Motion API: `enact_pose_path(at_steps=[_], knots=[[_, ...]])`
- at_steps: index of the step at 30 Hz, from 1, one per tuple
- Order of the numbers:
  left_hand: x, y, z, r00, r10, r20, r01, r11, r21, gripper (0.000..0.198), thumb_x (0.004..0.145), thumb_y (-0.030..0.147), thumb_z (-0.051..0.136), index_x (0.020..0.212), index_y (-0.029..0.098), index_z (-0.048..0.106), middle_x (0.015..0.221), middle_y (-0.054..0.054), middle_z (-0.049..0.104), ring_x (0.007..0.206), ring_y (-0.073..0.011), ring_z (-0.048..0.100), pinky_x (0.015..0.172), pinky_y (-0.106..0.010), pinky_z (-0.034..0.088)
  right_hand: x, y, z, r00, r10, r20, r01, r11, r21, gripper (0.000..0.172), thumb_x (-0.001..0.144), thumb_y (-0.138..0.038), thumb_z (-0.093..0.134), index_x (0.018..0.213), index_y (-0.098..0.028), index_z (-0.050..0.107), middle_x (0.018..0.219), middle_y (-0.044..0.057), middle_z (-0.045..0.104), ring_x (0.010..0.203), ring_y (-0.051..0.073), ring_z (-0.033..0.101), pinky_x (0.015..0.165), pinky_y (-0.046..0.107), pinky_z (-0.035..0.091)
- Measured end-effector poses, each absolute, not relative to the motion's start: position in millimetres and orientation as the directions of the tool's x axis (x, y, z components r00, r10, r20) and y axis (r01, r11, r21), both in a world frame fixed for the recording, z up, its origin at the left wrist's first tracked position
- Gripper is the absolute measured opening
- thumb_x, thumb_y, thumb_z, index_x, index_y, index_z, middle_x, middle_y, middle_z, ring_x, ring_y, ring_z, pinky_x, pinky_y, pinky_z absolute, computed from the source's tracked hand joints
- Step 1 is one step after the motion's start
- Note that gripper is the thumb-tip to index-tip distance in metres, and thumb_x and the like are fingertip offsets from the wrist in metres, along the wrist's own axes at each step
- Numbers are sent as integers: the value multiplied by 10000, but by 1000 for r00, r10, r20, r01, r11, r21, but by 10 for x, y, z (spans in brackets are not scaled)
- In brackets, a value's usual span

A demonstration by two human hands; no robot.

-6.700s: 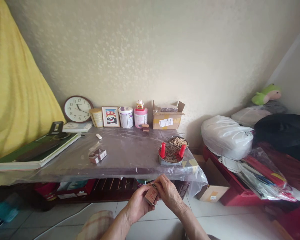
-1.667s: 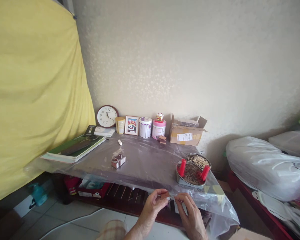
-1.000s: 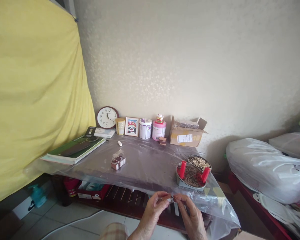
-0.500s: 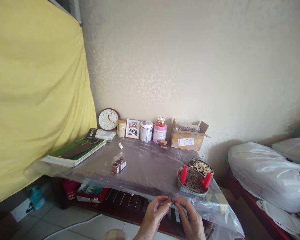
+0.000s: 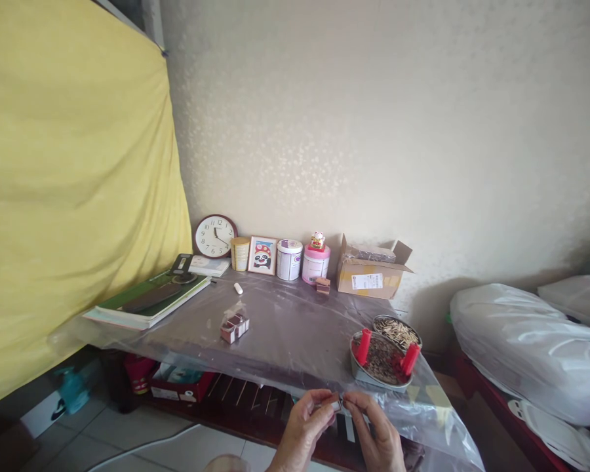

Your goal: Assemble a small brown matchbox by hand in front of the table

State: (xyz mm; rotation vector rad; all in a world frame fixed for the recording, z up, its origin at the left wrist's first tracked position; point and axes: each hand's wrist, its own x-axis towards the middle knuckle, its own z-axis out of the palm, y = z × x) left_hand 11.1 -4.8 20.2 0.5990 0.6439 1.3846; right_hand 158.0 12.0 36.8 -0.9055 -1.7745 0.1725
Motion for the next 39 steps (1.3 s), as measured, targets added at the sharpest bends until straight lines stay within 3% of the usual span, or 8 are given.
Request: enact_pose_path(at_steps=[10, 16, 25, 33, 39], knots=[[103, 0, 101, 70, 997, -14, -644, 56, 763, 357, 627, 327, 782, 923, 162, 669, 999, -102, 710, 963, -233, 604, 895, -371, 407, 1619, 149, 267, -100, 683, 723, 479, 670, -567, 159, 865, -347, 575, 893, -220, 667, 840, 14, 718, 760, 145, 698, 702, 152, 546], [123, 21, 59, 25, 1000, -3, -649, 18, 761, 416, 570, 355, 809, 911, 156, 677, 993, -126, 717, 972, -263, 607, 871, -379, 424, 1591, 116, 350, -154, 635, 757, 439, 730, -524, 157, 890, -315, 540, 910, -227, 669, 884, 38, 710, 808, 154, 690, 736, 186, 550], [137, -36, 202, 20, 997, -74, -640, 69, 765, 328, 601, 372, 788, 831, 160, 688, 883, -79, 712, 858, -211, 628, 825, -336, 460, 1560, 54, 320, -86, 675, 733, 493, 668, -558, 157, 901, -317, 517, 901, -218, 639, 816, 16, 703, 747, 142, 684, 697, 182, 541], [153, -59, 356, 99, 994, -43, -617, 95, 781, 242, 700, 332, 724, 872, 170, 670, 897, -56, 708, 912, -198, 627, 851, -314, 452, 1607, 51, 283, -28, 670, 742, 509, 648, -566, 149, 906, -279, 502, 907, -208, 633, 835, 20, 696, 781, 138, 672, 737, 190, 522], [164, -134, 582, 97, 995, -14, -569, 67, 819, 192, 751, 329, 675, 875, 184, 655, 910, -40, 686, 935, -185, 605, 883, -310, 423, 1644, -53, 573, 88, 643, 761, 545, 608, -577, 146, 904, -264, 491, 911, -202, 622, 849, 34, 688, 790, 145, 665, 738, 214, 526]])
